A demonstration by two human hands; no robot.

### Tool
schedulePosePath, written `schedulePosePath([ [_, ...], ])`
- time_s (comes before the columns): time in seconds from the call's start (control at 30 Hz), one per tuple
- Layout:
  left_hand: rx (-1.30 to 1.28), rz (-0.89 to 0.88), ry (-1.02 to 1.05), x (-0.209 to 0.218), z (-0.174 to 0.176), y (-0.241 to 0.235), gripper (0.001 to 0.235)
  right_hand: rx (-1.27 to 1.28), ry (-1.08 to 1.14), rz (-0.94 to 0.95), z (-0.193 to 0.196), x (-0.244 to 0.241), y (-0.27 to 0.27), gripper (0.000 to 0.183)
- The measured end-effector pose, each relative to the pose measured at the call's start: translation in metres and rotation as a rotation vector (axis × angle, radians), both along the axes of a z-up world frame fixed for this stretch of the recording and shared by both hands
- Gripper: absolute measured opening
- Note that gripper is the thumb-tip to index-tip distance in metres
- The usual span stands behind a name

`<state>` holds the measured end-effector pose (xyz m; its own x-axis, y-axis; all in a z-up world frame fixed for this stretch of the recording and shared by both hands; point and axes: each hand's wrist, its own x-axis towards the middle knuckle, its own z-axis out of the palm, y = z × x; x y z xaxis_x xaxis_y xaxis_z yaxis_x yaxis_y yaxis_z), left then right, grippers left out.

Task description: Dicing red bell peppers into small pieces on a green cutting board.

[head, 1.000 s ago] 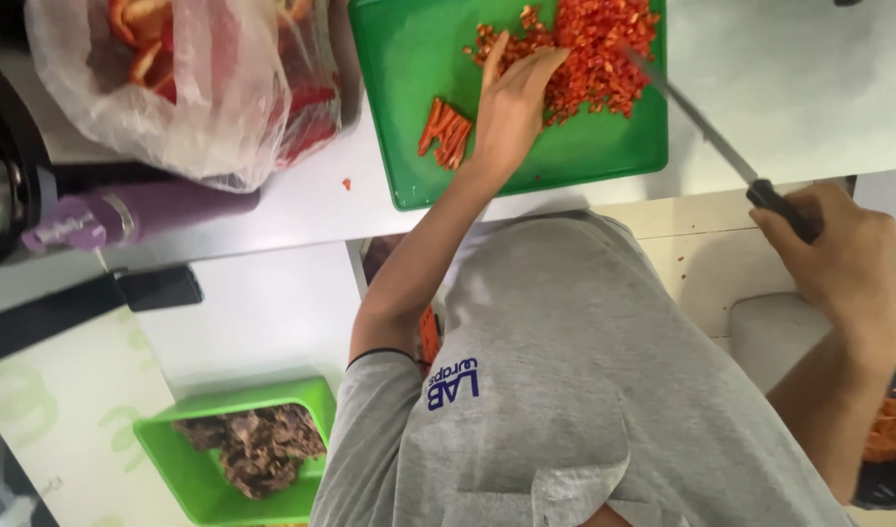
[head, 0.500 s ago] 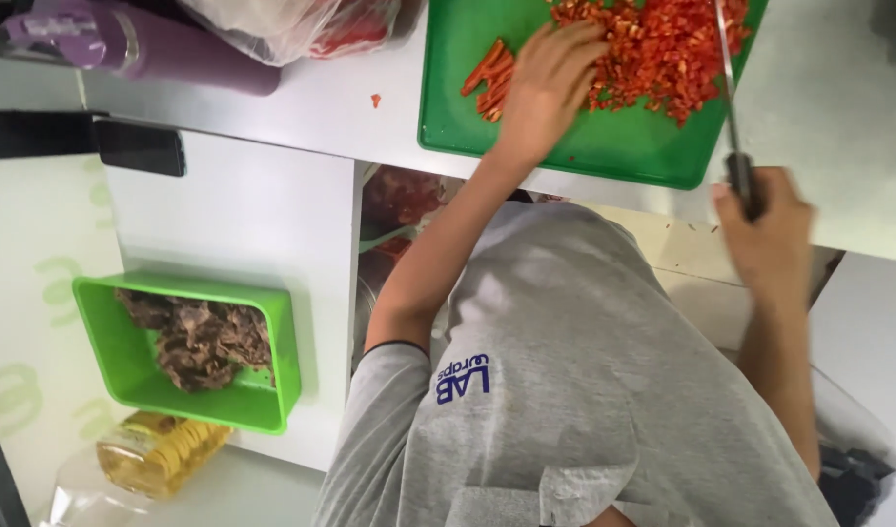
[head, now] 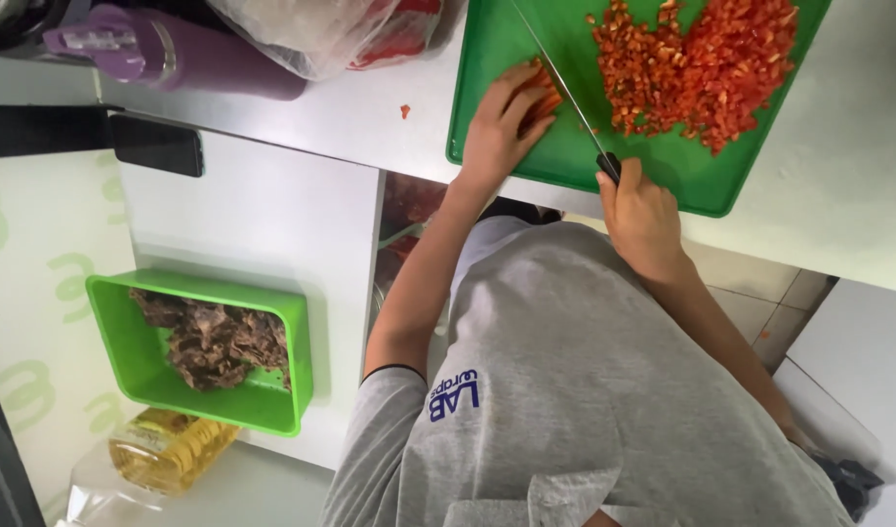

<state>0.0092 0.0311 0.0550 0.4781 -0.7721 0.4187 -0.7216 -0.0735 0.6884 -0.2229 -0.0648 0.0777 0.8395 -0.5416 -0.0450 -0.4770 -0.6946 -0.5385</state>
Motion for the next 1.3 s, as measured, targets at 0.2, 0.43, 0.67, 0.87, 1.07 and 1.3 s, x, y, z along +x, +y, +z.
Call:
schedulePosePath([
  [0.2,-0.007,-0.042,0.049,0.009,-0.01,-0.006,0.036,-0.025,0.064,-0.029,0.001,0.014,0.008,0.029],
  [0.43,-0.022,-0.035,0.129,0.014,-0.007,-0.011,0.03,-0.076,0.063,-0.063,-0.006,0.023,0.016,0.03],
  [0.67,0.01,-0.044,0.068,0.017,-0.006,-0.012,0.023,-0.071,0.416,-0.091,0.016,0.044,0.013,0.042],
  [0.87,0.038,-0.04,0.098,0.018,-0.011,-0.012,0.025,-0.071,0.448,-0.054,-0.008,0.051,0.011,0.044],
  [1.07,0.02,-0.034,0.106,0.021,-0.008,-0.014,0.025,-0.187,0.294,-0.116,-0.057,0.077,0.007,0.041],
  [1.3,0.008,-0.005,0.111,0.017,-0.008,-0.006,0.029,-0.07,0.284,-0.111,-0.002,0.072,0.004,0.037],
])
